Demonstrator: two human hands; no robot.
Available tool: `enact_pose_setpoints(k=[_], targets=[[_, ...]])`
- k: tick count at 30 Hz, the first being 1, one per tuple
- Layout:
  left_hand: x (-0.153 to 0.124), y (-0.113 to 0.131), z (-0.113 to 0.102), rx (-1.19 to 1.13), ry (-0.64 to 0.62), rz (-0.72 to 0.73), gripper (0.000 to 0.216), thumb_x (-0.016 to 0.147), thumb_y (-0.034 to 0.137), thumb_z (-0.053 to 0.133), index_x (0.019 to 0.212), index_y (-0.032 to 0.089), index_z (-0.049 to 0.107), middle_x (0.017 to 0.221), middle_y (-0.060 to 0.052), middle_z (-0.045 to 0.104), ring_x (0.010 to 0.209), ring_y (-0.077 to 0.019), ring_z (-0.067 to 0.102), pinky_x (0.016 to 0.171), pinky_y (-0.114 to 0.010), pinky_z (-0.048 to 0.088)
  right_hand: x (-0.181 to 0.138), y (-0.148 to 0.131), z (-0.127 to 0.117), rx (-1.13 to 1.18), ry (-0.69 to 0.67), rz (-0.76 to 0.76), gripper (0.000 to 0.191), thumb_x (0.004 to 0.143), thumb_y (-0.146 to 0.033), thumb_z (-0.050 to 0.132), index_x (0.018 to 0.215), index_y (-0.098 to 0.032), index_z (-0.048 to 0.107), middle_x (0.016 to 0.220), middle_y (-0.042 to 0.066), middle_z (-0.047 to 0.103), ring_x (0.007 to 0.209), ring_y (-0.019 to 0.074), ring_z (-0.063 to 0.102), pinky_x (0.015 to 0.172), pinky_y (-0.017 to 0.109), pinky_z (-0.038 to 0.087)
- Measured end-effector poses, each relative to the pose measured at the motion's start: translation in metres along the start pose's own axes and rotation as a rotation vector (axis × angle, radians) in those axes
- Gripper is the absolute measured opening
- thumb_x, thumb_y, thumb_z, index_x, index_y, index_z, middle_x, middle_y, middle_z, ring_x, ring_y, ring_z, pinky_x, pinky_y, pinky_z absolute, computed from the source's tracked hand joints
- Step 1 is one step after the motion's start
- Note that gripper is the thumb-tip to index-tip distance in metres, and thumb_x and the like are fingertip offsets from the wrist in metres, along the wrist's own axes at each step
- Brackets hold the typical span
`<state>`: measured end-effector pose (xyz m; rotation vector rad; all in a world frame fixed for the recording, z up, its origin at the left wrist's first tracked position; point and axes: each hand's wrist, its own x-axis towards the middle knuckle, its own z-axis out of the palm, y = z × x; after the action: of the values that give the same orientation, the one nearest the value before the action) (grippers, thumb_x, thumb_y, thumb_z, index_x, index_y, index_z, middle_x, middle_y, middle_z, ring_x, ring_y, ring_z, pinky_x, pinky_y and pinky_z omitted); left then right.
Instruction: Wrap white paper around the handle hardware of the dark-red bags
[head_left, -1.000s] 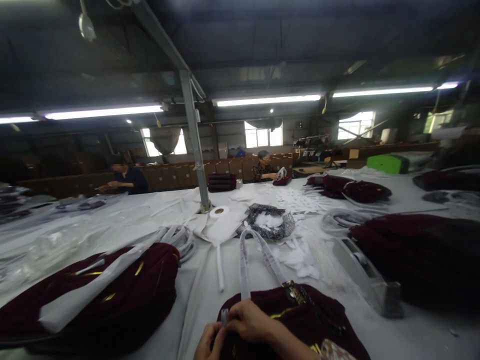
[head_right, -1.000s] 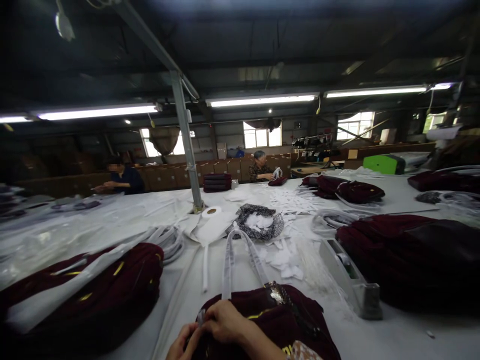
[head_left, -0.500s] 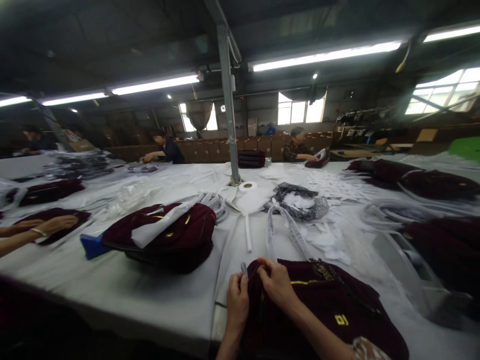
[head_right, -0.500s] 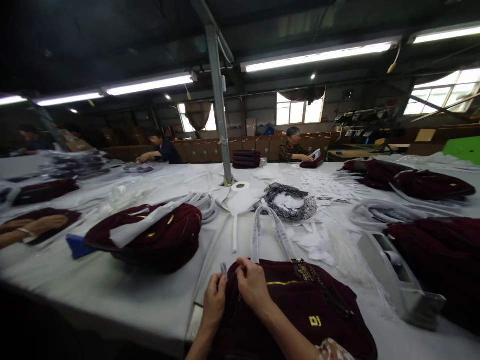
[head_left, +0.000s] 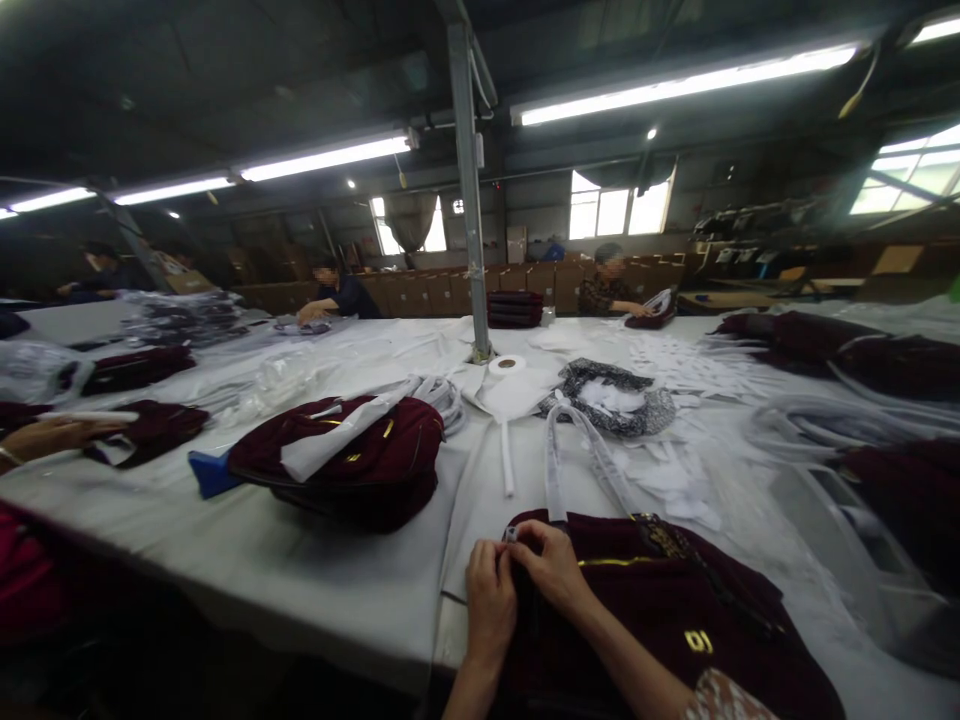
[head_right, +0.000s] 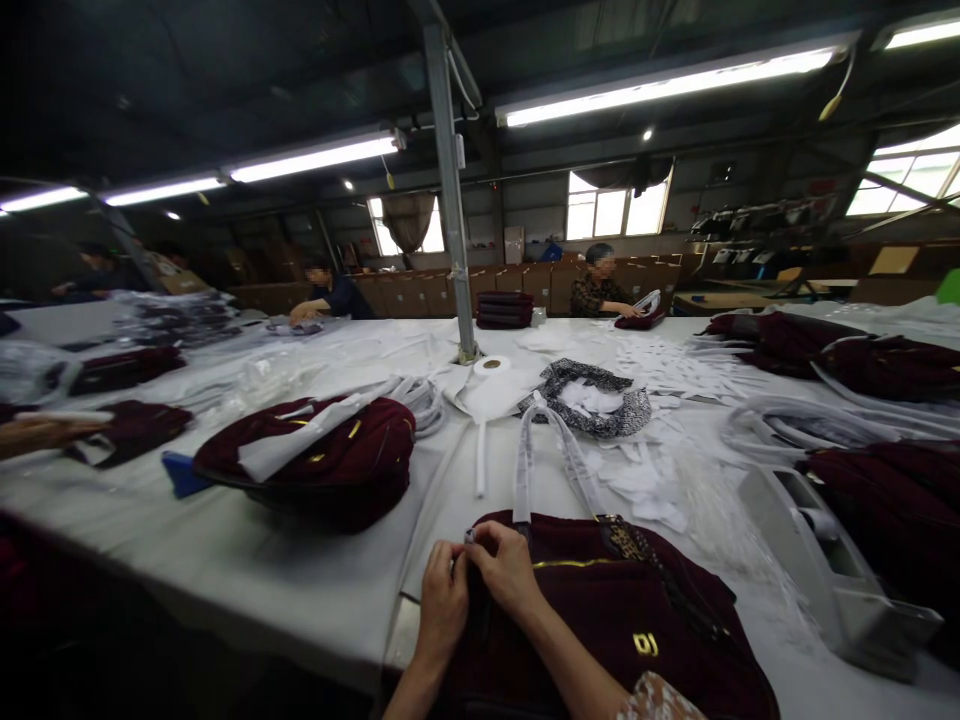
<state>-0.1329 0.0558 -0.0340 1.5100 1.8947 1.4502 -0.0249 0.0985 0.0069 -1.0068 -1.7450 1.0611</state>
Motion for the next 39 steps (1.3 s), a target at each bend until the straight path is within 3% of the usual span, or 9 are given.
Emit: enact_pose_setpoints(k=[5, 8, 11, 14, 17, 22, 27, 34, 39], targets=[[-0.002, -0.004, 0.002, -0.032, 0.004, -0.091, 0.022, 0.085, 0.035, 0.042, 0.076, 0.02, 0.055, 0.079, -0.005, 0.059, 0.08, -0.0208, 0.056, 0.076, -0.035, 0.042, -0.003, 0.003, 0.001, 0.05, 0.007, -0.064, 0.009, 0.078, -0.02, 0.054, 0.076, -0.017, 0.063, 0.073, 0.001, 0.067, 0.071, 0.016, 0.061, 0.069, 0.023, 0.045], [0.001, -0.008, -0.002, -0.19, 0.0, -0.166, 0.028, 0.081, 0.041, 0.05, 0.095, 0.018, 0.058, 0.097, -0.008, 0.062, 0.094, -0.0213, 0.058, 0.083, -0.034, 0.045, -0.003, 0.006, -0.001, 0.076, -0.019, -0.086, 0.008, 0.079, -0.019, 0.053, 0.077, -0.017, 0.061, 0.074, 0.001, 0.066, 0.071, 0.0151, 0.06, 0.067, 0.022, 0.044], [0.008, -0.013, -0.008, -0.41, -0.178, -0.16, 0.042, 0.076, 0.041, 0.058, 0.111, 0.017, 0.057, 0.117, -0.009, 0.059, 0.11, -0.0214, 0.053, 0.093, -0.033, 0.042, -0.003, 0.011, -0.004, 0.093, -0.076, -0.116, 0.01, 0.079, -0.017, 0.052, 0.081, -0.017, 0.062, 0.077, 0.0, 0.066, 0.073, 0.0145, 0.06, 0.068, 0.022, 0.044], [0.014, -0.016, -0.009, -0.555, -0.321, -0.25, 0.039, 0.071, 0.041, 0.064, 0.1, 0.015, 0.066, 0.103, -0.007, 0.068, 0.101, -0.0232, 0.059, 0.09, -0.032, 0.045, -0.003, 0.015, -0.004, 0.065, -0.062, -0.113, 0.009, 0.078, -0.017, 0.054, 0.08, -0.017, 0.062, 0.075, 0.0, 0.065, 0.071, 0.0139, 0.059, 0.065, 0.021, 0.043], [0.012, -0.015, -0.005, -0.492, -0.17, -0.34, 0.035, 0.067, 0.042, 0.067, 0.089, 0.016, 0.07, 0.09, -0.006, 0.072, 0.089, -0.0241, 0.064, 0.082, -0.033, 0.05, -0.001, 0.018, -0.001, 0.042, 0.021, -0.051, 0.007, 0.076, -0.02, 0.056, 0.077, -0.017, 0.062, 0.071, 0.0, 0.064, 0.066, 0.0135, 0.057, 0.061, 0.021, 0.043], [0.0, -0.007, 0.002, 0.084, 0.034, 0.053, 0.021, 0.082, 0.03, 0.052, 0.09, 0.022, 0.07, 0.09, -0.005, 0.071, 0.085, -0.0223, 0.064, 0.087, -0.042, 0.047, 0.004, 0.024, 0.003, 0.057, 0.082, 0.095, 0.015, 0.074, -0.031, 0.058, 0.071, -0.016, 0.061, 0.065, 0.001, 0.063, 0.061, 0.0147, 0.057, 0.06, 0.024, 0.044], [-0.007, 0.001, 0.007, 0.445, 0.037, 0.467, 0.032, 0.086, 0.007, 0.037, 0.098, 0.018, 0.063, 0.083, -0.003, 0.069, 0.075, -0.0154, 0.064, 0.092, -0.043, 0.046, 0.012, 0.04, 0.005, 0.19, 0.086, 0.277, 0.024, 0.067, -0.039, 0.062, 0.063, -0.016, 0.059, 0.057, 0.001, 0.062, 0.055, 0.0159, 0.057, 0.055, 0.024, 0.043], [-0.015, 0.004, 0.011, 0.684, 0.0, 0.649, 0.045, 0.076, -0.002, 0.036, 0.115, 0.009, 0.054, 0.101, -0.01, 0.066, 0.094, -0.0206, 0.062, 0.094, -0.043, 0.045, 0.014, 0.054, 0.009, 0.334, 0.156, 0.366, 0.021, 0.061, -0.035, 0.066, 0.059, -0.016, 0.057, 0.05, -0.001, 0.06, 0.047, 0.0136, 0.054, 0.048, 0.023, 0.041], [-0.02, 0.007, 0.006, 0.624, -0.007, 0.638, 0.041, 0.08, 0.004, 0.038, 0.113, 0.018, 0.057, 0.11, -0.012, 0.063, 0.104, -0.0235, 0.059, 0.094, -0.045, 0.045, 0.013, 0.048, 0.007, 0.38, 0.165, 0.339, 0.021, 0.063, -0.035, 0.065, 0.061, -0.016, 0.056, 0.049, -0.002, 0.059, 0.045, 0.0118, 0.052, 0.046, 0.022, 0.039]])
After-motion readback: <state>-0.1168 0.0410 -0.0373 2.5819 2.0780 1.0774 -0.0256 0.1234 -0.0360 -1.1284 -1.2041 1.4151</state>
